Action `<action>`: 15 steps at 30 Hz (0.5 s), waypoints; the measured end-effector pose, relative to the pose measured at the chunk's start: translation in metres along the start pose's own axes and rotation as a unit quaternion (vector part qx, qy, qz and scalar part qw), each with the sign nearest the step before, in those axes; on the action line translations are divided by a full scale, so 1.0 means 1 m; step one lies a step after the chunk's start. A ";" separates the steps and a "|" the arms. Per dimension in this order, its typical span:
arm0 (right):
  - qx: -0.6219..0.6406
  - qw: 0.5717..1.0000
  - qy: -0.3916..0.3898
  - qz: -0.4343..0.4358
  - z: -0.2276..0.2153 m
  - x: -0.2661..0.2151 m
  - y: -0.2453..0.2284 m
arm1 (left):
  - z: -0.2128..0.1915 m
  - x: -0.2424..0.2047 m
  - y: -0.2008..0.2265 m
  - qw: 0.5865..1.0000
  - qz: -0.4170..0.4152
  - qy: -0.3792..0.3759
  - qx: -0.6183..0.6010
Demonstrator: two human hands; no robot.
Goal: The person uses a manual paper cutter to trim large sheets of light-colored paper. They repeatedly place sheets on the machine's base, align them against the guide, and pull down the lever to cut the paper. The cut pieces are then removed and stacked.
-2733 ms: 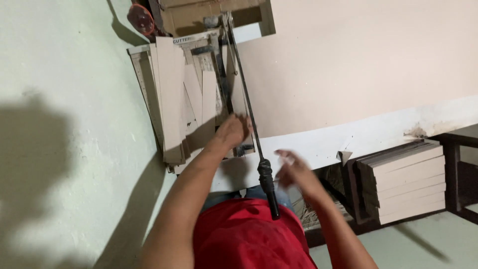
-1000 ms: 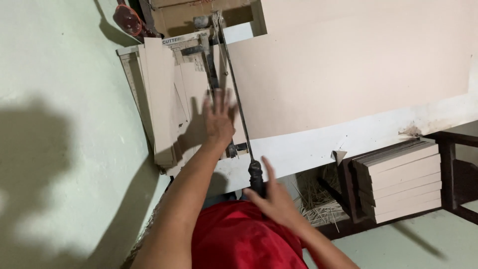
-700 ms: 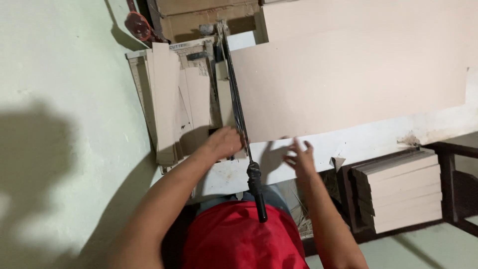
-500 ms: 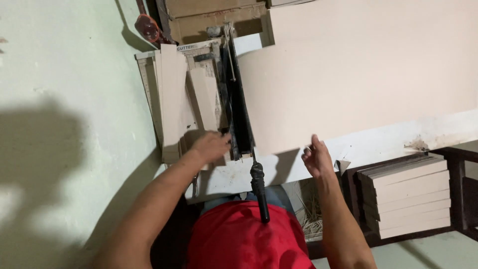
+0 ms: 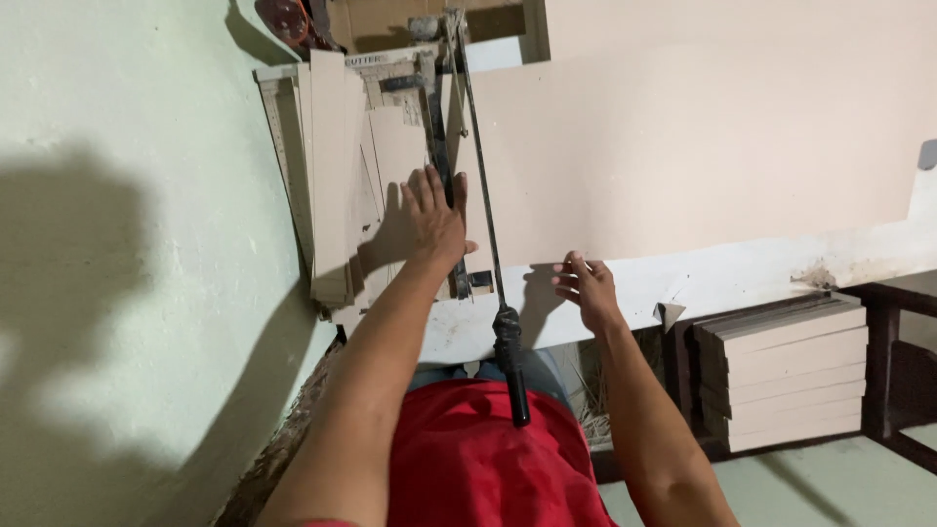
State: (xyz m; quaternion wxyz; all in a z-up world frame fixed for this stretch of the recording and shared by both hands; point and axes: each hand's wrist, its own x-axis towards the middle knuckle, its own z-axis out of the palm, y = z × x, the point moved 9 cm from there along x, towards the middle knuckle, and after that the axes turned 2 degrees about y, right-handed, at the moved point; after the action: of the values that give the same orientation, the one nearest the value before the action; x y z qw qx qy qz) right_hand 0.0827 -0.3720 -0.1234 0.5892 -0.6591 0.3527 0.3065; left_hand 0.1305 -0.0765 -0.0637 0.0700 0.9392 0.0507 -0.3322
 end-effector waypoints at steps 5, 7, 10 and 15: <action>-0.507 0.846 -0.084 -0.147 0.046 -0.043 -0.033 | 0.017 0.013 -0.001 0.998 -0.044 -0.015 0.048; -0.545 0.822 -0.095 -0.136 0.092 -0.148 -0.096 | 0.019 0.017 -0.001 0.997 -0.046 -0.020 0.061; -0.596 0.785 -0.099 -0.138 0.119 -0.219 -0.082 | 0.023 0.015 -0.001 0.998 -0.041 -0.023 0.052; -0.625 0.739 -0.028 -0.249 0.112 -0.138 0.044 | 0.039 0.029 0.005 0.999 -0.040 -0.019 0.018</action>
State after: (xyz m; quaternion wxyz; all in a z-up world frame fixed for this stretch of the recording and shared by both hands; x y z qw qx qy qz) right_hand -0.0297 -0.2487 -0.0482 0.1097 -0.9349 -0.1112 0.3186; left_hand 0.1294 -0.0866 -0.1114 0.0407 0.9312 0.0807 -0.3532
